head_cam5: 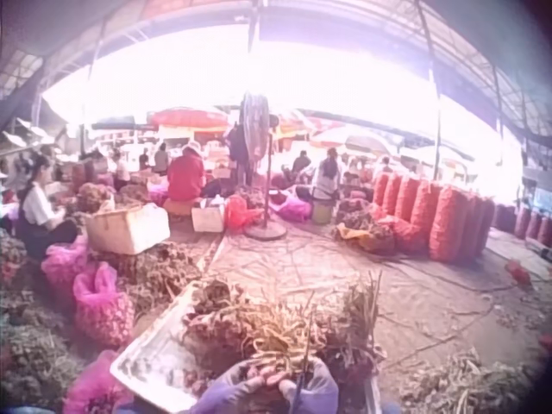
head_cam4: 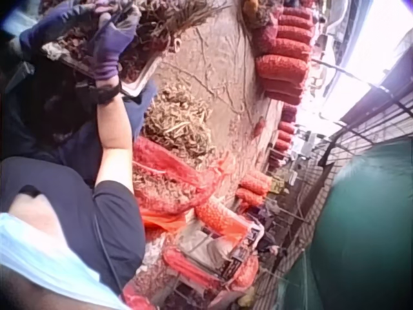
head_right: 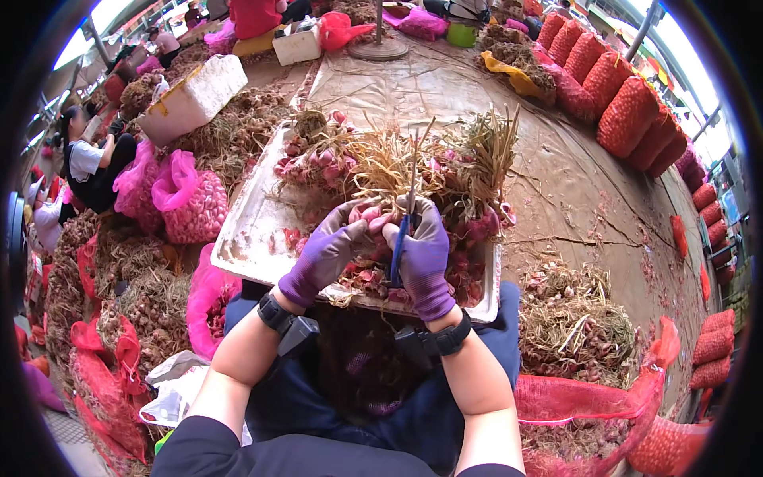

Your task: The person picks up shallots from a pile, trims the roots and stems using shears, and drops the cleaned bulbs into a pink mesh bag.

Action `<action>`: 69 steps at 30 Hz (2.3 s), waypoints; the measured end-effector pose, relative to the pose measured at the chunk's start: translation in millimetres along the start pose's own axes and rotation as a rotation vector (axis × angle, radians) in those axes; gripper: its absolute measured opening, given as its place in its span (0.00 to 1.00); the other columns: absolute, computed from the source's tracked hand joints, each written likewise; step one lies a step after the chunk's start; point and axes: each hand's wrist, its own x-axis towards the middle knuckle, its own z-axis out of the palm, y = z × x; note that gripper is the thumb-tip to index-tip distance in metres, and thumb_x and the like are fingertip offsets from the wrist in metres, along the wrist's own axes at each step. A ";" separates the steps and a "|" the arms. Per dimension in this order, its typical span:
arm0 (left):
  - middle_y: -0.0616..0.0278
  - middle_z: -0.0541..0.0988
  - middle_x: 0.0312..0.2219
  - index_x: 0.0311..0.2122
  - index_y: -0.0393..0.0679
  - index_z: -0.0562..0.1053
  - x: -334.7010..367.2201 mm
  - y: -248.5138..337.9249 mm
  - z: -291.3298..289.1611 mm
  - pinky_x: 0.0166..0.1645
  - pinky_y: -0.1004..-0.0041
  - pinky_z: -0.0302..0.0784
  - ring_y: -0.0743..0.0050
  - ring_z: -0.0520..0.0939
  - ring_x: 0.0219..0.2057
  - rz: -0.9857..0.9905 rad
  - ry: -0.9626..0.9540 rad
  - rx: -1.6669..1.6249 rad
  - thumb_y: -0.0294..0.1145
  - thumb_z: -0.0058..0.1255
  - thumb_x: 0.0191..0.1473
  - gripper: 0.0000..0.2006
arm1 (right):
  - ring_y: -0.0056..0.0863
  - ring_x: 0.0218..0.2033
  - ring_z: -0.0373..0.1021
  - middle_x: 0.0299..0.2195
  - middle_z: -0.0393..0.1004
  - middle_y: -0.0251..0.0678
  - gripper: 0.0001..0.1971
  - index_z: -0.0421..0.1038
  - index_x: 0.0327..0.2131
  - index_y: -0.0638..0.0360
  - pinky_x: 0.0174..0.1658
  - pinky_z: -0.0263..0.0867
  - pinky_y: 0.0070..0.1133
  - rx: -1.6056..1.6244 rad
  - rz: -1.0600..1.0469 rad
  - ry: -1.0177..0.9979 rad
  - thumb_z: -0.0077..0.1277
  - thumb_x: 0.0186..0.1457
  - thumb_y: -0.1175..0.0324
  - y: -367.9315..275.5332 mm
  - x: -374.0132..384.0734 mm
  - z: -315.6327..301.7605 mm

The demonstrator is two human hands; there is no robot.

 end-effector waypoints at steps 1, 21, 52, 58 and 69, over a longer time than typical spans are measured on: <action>0.59 0.74 0.47 0.56 0.37 0.61 0.0 4.3 1.6 0.48 0.73 0.76 0.74 0.76 0.47 -0.024 0.001 0.149 0.32 0.45 0.62 0.20 | 0.13 0.30 0.68 0.32 0.71 0.31 0.17 0.66 0.44 0.64 0.33 0.69 0.14 -0.038 0.019 -0.004 0.54 0.48 0.80 0.2 -0.1 -5.8; 0.67 0.76 0.35 0.44 0.37 0.70 -3.2 -11.7 -0.4 0.45 0.80 0.71 0.85 0.74 0.38 0.304 0.059 0.613 0.21 0.45 0.59 0.09 | 0.14 0.33 0.66 0.33 0.69 0.28 0.20 0.66 0.44 0.63 0.38 0.65 0.13 -0.302 -0.021 -0.034 0.59 0.46 0.77 9.8 -0.6 -7.7; 0.64 0.75 0.40 0.55 0.38 0.63 0.0 3.8 -4.5 0.38 0.81 0.77 0.83 0.78 0.35 -0.075 0.050 0.269 0.33 0.45 0.62 0.19 | 0.15 0.31 0.69 0.30 0.73 0.33 0.16 0.64 0.44 0.64 0.38 0.66 0.14 -0.134 0.073 -0.294 0.50 0.49 0.79 -5.4 0.2 -16.7; 0.67 0.73 0.38 0.55 0.38 0.65 -7.4 11.9 13.6 0.39 0.83 0.77 0.85 0.78 0.35 0.093 0.137 0.278 0.29 0.44 0.62 0.17 | 0.16 0.33 0.68 0.36 0.71 0.34 0.16 0.65 0.46 0.65 0.41 0.67 0.15 -0.725 0.037 0.060 0.52 0.53 0.76 9.8 2.5 -17.0; 0.65 0.72 0.45 0.58 0.37 0.62 -4.8 -2.7 -3.3 0.52 0.79 0.67 0.82 0.72 0.44 0.101 0.061 0.514 0.27 0.44 0.60 0.21 | 0.22 0.32 0.74 0.31 0.75 0.36 0.22 0.62 0.49 0.63 0.37 0.70 0.16 0.065 0.196 -0.021 0.55 0.50 0.79 7.3 -2.5 -13.9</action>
